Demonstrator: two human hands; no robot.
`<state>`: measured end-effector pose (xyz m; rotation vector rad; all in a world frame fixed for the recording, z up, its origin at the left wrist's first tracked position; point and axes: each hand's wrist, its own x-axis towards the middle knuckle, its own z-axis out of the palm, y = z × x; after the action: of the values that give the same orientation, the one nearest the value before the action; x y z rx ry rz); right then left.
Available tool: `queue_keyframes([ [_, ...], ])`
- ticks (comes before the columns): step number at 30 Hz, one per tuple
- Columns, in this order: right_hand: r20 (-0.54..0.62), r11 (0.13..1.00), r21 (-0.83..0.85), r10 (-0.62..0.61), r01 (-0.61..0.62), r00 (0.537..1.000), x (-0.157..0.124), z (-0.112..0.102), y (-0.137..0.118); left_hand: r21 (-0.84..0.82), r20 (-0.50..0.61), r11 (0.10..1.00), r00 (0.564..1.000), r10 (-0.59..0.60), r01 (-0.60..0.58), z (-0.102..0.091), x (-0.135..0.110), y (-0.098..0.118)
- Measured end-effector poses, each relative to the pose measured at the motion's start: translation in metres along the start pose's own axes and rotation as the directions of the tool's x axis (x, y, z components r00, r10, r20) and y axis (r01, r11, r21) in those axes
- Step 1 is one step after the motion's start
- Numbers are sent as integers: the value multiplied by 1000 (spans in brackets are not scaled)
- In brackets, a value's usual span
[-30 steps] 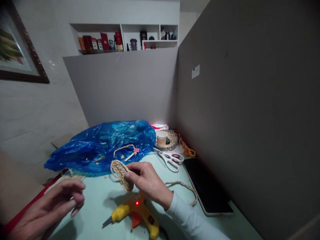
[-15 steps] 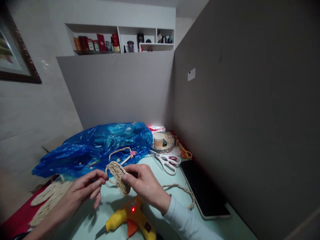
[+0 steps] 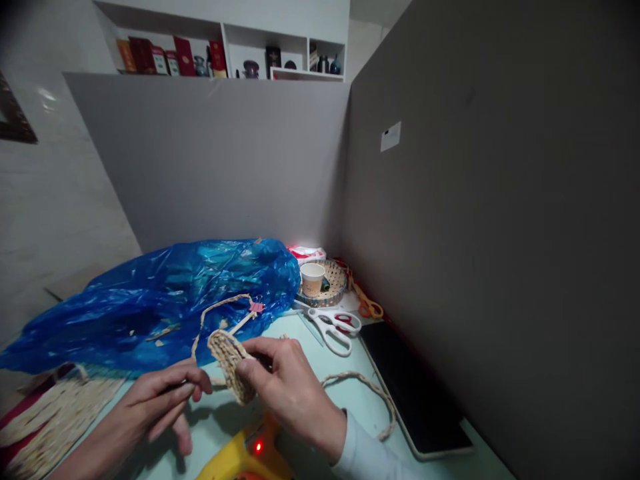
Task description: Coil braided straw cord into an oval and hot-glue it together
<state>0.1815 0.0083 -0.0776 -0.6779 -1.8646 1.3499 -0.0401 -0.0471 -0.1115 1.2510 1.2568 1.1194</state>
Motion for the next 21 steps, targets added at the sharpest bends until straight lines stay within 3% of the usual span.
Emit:
queue_keyframes([
  [5,-8,1000,-27,10,-10,1000,0,2,2,-18,-82,997,993,-80,78,1,-7,1],
  [12,-1,999,-24,45,-45,999,0,4,1,-170,-202,985,977,-61,27,3,-11,2],
  [21,3,998,-29,56,-56,998,-2,6,1,-327,-216,945,971,-101,26,14,-12,10],
])
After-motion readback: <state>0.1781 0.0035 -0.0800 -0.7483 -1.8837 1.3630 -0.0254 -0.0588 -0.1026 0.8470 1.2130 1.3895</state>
